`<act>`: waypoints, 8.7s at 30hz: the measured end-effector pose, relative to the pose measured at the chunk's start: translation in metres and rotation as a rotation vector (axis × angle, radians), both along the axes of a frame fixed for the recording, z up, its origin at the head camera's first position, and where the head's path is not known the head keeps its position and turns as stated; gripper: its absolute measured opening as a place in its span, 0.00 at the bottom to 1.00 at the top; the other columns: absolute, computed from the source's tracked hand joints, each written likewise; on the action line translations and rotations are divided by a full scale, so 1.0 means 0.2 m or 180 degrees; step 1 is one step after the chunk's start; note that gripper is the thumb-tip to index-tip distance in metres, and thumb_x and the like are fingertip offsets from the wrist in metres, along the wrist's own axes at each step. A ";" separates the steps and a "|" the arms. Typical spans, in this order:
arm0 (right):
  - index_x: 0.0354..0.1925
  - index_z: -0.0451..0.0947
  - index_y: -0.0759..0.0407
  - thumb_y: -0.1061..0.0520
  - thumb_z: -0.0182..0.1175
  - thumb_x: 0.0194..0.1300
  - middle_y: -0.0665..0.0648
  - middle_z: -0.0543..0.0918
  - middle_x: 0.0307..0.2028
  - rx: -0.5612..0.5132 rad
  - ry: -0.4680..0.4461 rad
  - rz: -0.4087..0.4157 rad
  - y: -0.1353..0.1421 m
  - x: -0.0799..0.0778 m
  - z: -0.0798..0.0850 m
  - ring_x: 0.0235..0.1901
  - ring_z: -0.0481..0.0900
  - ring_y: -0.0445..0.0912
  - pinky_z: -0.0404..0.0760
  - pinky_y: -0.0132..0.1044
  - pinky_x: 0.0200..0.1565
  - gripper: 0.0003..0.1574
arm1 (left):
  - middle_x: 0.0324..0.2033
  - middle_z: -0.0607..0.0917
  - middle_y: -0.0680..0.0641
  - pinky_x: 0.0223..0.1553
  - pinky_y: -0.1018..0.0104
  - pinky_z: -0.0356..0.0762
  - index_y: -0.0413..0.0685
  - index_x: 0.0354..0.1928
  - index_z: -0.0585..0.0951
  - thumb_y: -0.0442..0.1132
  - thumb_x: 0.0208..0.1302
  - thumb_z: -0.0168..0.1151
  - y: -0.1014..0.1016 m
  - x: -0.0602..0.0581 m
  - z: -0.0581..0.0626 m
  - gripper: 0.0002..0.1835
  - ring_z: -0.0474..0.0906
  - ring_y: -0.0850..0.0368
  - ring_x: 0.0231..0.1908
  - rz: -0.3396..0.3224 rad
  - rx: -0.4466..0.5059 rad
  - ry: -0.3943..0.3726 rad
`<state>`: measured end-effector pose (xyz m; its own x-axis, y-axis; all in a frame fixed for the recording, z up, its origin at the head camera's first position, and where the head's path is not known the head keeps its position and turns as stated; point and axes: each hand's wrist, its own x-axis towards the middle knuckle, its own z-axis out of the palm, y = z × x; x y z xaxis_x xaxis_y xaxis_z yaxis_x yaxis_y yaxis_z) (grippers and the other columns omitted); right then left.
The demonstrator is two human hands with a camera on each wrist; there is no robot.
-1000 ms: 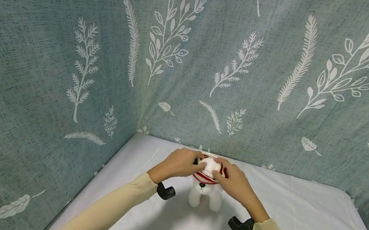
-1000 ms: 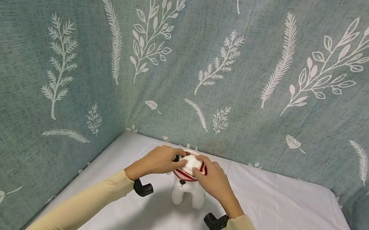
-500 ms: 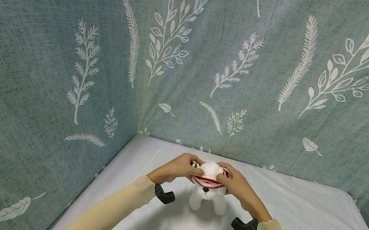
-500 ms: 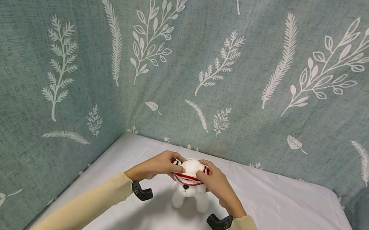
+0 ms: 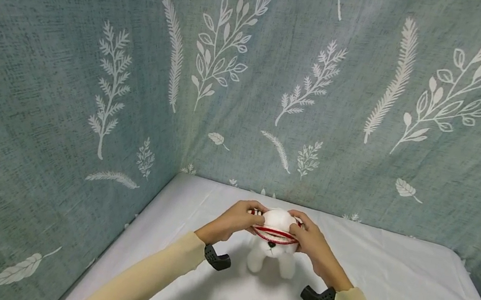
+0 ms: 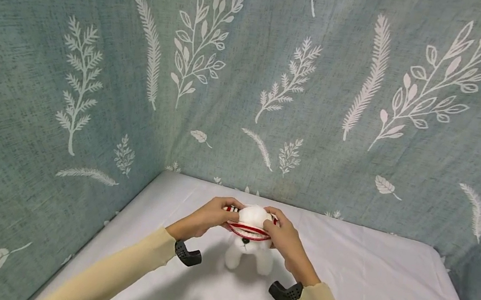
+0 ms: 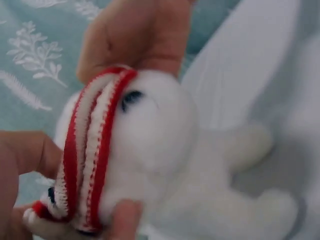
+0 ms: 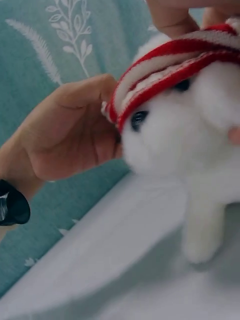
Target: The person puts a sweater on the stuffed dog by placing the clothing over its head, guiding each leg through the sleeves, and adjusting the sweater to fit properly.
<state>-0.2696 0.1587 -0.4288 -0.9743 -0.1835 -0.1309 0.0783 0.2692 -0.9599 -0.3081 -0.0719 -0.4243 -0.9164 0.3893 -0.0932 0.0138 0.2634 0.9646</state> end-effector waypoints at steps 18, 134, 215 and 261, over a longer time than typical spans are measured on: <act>0.70 0.69 0.62 0.51 0.49 0.74 0.66 0.80 0.50 -0.0050 -0.0219 -0.0065 -0.01 0.02 0.01 0.28 0.82 0.53 0.87 0.47 0.32 0.32 | 0.46 0.85 0.37 0.43 0.56 0.86 0.34 0.59 0.76 0.32 0.59 0.59 -0.01 -0.01 -0.06 0.24 0.85 0.51 0.38 -0.0188 0.0632 -0.0538; 0.76 0.53 0.69 0.62 0.47 0.76 0.60 0.77 0.56 -0.1606 -0.0501 0.0262 0.10 0.04 -0.16 0.48 0.82 0.48 0.83 0.42 0.50 0.35 | 0.52 0.82 0.33 0.49 0.46 0.83 0.37 0.69 0.69 0.27 0.63 0.58 0.07 0.04 -0.15 0.30 0.86 0.38 0.46 -0.0109 0.1378 -0.1137; 0.75 0.62 0.54 0.61 0.75 0.60 0.64 0.67 0.70 -0.0186 0.0334 0.0122 0.15 0.01 -0.29 0.66 0.69 0.60 0.79 0.49 0.54 0.51 | 0.56 0.83 0.52 0.54 0.53 0.77 0.59 0.64 0.80 0.31 0.62 0.72 -0.03 -0.12 -0.34 0.29 0.78 0.54 0.56 -0.0549 0.0296 0.0110; 0.63 0.77 0.59 0.42 0.81 0.51 0.58 0.77 0.48 0.1385 0.1019 -0.0138 0.13 0.01 -0.32 0.43 0.72 0.48 0.74 0.47 0.43 0.47 | 0.58 0.81 0.59 0.60 0.60 0.75 0.65 0.68 0.75 0.37 0.56 0.80 -0.04 -0.10 -0.36 0.38 0.78 0.61 0.57 -0.0986 -0.0067 0.1145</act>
